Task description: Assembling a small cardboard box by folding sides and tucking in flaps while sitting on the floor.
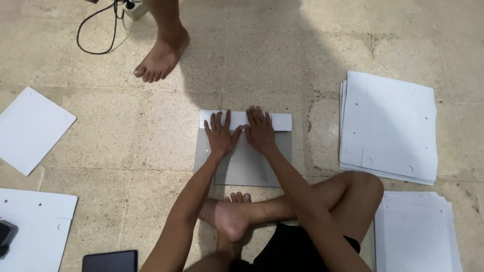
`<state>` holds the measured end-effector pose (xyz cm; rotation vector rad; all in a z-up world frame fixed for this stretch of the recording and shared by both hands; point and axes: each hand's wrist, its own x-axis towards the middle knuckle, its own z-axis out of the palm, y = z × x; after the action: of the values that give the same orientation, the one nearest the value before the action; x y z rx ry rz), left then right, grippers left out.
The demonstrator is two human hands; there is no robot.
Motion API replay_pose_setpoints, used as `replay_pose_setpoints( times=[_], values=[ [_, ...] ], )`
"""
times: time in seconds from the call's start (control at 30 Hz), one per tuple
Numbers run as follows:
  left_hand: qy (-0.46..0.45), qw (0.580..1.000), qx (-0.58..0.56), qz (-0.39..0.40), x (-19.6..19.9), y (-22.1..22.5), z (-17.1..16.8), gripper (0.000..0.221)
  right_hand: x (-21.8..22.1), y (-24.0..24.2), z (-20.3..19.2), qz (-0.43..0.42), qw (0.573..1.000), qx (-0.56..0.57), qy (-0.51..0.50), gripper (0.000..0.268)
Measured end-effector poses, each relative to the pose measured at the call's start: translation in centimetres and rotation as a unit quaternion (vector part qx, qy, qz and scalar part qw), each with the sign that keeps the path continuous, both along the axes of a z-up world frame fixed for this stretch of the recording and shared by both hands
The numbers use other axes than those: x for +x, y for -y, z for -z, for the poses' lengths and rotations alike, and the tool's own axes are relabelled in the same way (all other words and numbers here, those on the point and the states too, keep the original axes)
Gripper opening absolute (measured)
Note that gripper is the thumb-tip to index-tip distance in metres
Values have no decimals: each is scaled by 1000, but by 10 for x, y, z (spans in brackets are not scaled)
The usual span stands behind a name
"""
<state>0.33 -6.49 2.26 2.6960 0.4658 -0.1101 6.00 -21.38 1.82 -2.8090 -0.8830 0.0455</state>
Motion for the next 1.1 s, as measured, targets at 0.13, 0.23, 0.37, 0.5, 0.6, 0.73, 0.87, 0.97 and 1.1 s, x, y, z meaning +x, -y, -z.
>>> replay_pose_setpoints(
  times=[0.13,0.23,0.37,0.5,0.6,0.73,0.87,0.97,1.1],
  values=[
    [8,1000,4,7,-2,-4,15,75,0,-10,10,-3,999,-16,31,54],
    [5,1000,14,4,1,-4,22,75,0,-10,-1,15,992,-127,20,57],
    [-15,1000,8,2,1,-4,18,77,-10,-9,-14,53,994,-65,70,54],
    [-12,1000,-9,-6,-2,-1,7,77,-15,-11,-40,119,985,-126,-12,65],
    [-34,999,-24,-14,0,-1,7,78,-9,-13,-27,148,977,-141,-65,72],
    [-34,999,-13,-16,-1,0,1,78,-17,-11,-21,160,979,-82,-101,70],
    [-36,999,-18,-14,-6,1,-14,75,-28,1,-35,146,979,-43,-139,64],
    [-33,999,-29,-11,-4,1,-19,74,-37,29,-49,132,977,15,-169,61],
    [-34,999,-41,-11,-5,0,-19,74,-87,95,-79,162,969,137,-124,55]
  ],
)
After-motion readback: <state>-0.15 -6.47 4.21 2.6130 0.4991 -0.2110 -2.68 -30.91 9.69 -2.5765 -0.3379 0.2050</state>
